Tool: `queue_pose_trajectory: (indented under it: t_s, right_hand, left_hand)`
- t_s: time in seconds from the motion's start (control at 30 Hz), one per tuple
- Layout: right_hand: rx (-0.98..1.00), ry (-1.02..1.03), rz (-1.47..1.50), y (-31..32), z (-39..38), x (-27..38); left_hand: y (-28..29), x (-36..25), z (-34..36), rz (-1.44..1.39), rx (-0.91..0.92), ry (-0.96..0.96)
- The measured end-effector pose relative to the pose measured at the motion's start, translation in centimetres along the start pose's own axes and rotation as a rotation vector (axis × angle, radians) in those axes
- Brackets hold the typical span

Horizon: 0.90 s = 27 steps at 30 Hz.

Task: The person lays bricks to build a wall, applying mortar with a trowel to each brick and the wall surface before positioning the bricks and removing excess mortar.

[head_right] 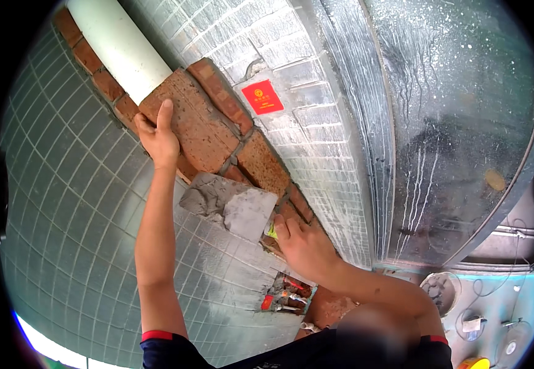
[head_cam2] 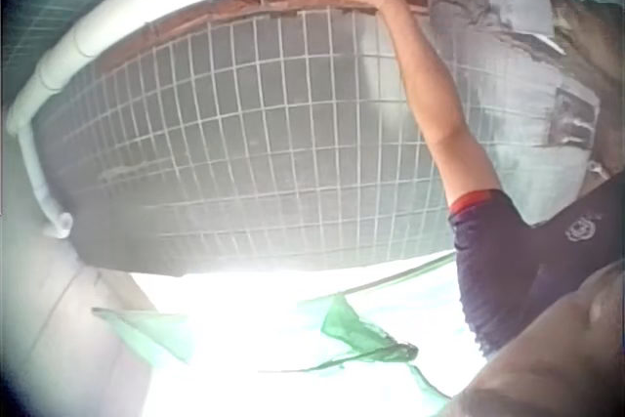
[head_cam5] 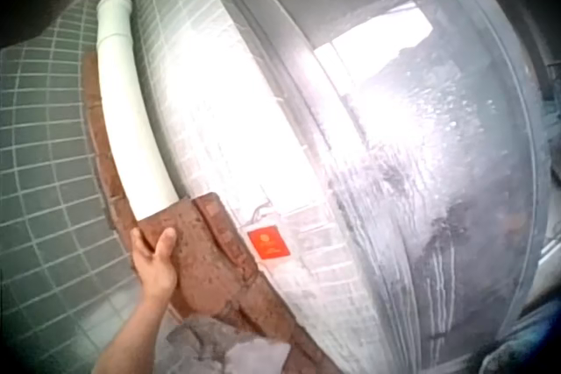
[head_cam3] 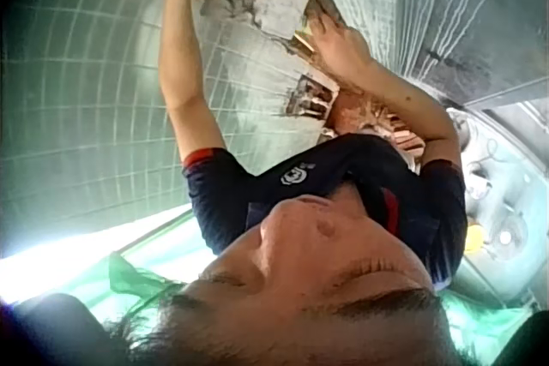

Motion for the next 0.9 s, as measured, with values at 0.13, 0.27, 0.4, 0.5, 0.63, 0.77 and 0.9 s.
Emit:
queue_pose_trajectory:
  t_s: [0.13, 0.27, 0.4, 0.5, 0.63, 0.77, 0.9]
  right_hand:
    - [0.046, -0.019, 0.022, 0.1, 0.4, -0.2]
    - [0.006, 0.007, 0.014, 0.9, 0.7, -0.1]
    - [-0.024, -0.005, -0.011, 1.8, 1.0, -0.7]
    - [0.032, 0.045, -0.041, 1.1, 0.7, -0.8]
    - [0.057, -0.005, -0.024, 1.3, 1.0, -1.7]
    - [-0.023, 0.012, 0.041, 3.0, 1.5, -1.4]
    - [0.055, -0.038, 0.094, 2.7, 1.2, -2.4]
  left_hand:
    - [0.1, 0.2, 0.0, -0.015, -0.011, -0.021]
    - [0.1, 0.3, 0.2, 0.046, -0.015, -0.015]
    - [0.0, 0.1, 0.0, 0.033, -0.005, -0.004]
    - [-0.2, -0.1, 0.1, 0.009, -0.004, -0.021]
    - [-0.2, 0.4, -0.2, 0.004, 0.028, -0.002]
    - [-0.3, 0.5, -0.3, -0.102, 0.015, -0.004]
    - [-0.3, -0.9, 0.0, -0.024, -0.003, -0.06]
Point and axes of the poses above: each hand's wrist, its own z-axis towards the middle knuckle, its own y-axis out of the back of the hand, x = y × z, the point moved 9 cm from there along z, towards the middle knuckle, and after that the axes turned 8 degrees about z, right-handed, at the moved point
